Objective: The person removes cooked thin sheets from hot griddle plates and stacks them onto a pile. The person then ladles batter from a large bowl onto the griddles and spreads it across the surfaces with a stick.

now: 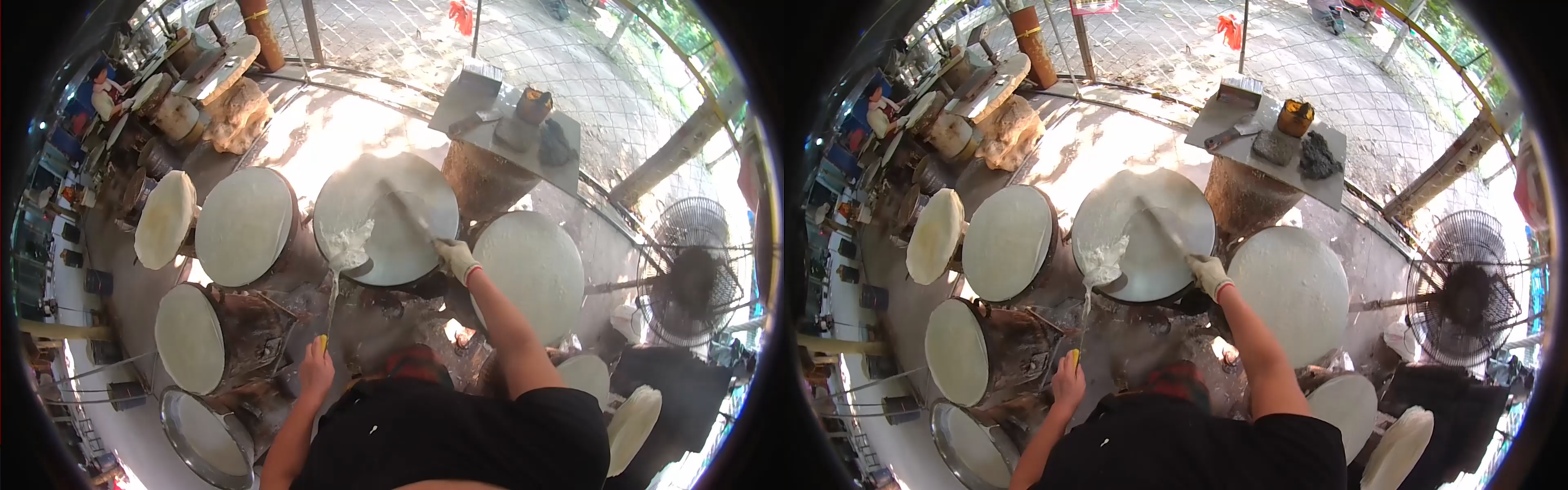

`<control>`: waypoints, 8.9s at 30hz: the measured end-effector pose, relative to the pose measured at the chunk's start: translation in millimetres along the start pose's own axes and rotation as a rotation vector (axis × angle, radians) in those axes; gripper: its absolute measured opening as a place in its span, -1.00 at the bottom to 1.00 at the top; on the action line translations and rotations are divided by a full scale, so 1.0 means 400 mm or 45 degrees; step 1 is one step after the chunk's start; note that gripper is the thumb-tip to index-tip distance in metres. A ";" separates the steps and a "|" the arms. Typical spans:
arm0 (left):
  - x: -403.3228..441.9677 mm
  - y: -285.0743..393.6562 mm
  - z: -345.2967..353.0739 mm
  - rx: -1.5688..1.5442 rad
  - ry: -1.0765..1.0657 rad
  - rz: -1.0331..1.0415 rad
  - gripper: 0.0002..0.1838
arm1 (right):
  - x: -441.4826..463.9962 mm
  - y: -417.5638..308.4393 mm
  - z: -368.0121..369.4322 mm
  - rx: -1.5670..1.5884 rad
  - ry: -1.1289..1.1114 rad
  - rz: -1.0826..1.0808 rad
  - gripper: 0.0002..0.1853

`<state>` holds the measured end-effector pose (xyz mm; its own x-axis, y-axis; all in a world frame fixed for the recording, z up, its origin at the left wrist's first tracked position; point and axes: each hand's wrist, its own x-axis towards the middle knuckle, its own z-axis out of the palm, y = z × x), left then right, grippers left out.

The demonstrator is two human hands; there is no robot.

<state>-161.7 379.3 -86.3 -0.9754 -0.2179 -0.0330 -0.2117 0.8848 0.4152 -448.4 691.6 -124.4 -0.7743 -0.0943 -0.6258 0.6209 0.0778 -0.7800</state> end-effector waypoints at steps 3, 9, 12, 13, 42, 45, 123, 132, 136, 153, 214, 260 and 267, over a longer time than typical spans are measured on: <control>0.008 -0.066 -0.029 -0.049 0.025 0.095 -0.55 | -0.116 0.058 0.049 -0.234 -0.464 0.122 -0.64; 0.027 -0.228 -0.121 -0.341 0.239 0.363 -0.61 | -0.345 0.310 0.291 0.607 -0.120 0.118 -0.57; 0.026 -0.264 -0.234 -0.576 0.159 0.278 -0.64 | -0.283 0.370 0.543 0.307 -0.120 0.119 -0.60; 0.031 -0.278 -0.259 -0.662 0.110 0.227 -0.65 | -0.253 0.374 0.616 0.279 -0.203 -0.013 -0.61; -0.202 -0.263 -0.354 -2.390 -0.452 -0.431 -0.81 | -0.272 0.468 0.463 -0.071 0.400 -0.261 -0.63; -0.195 -0.146 -0.321 -2.478 -0.429 -0.465 -0.82 | -0.329 0.496 0.370 -0.334 -0.076 -0.111 -0.60; 0.016 0.107 -0.086 -2.351 -0.770 -1.017 -0.91 | -0.121 0.068 -0.040 -0.563 -0.183 -0.361 -0.59; 0.141 0.161 -0.063 -1.792 -0.610 -0.906 -0.90 | -0.118 0.094 -0.028 -0.368 -0.312 -0.105 -0.61; 0.187 0.201 0.005 -1.416 -0.507 -0.730 -0.87 | -0.243 0.232 -0.005 0.228 0.058 0.119 -0.59; 0.116 0.230 -0.191 -2.271 -0.739 -0.817 -0.94 | -0.234 0.249 0.139 -0.236 -0.019 -0.351 -0.57; -0.297 -0.836 -0.625 -2.941 1.077 -1.179 -0.81 | 0.280 -0.221 1.233 -0.671 0.201 -0.440 -0.57; -0.588 -1.092 -0.642 -2.909 1.796 -1.232 -0.83 | -0.353 -0.876 2.341 -1.641 -0.415 -2.222 -0.66; -0.512 -1.086 -0.690 -2.787 1.974 -1.281 -0.80 | 0.103 -0.402 2.462 -1.534 -0.568 -2.057 -0.84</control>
<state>147.0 -74.0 -8.9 -0.0102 -0.6868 -0.7268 0.8152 -0.4266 0.3917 -459.5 -302.0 -26.5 -0.2288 -0.8989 0.3736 -0.9614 0.1485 -0.2316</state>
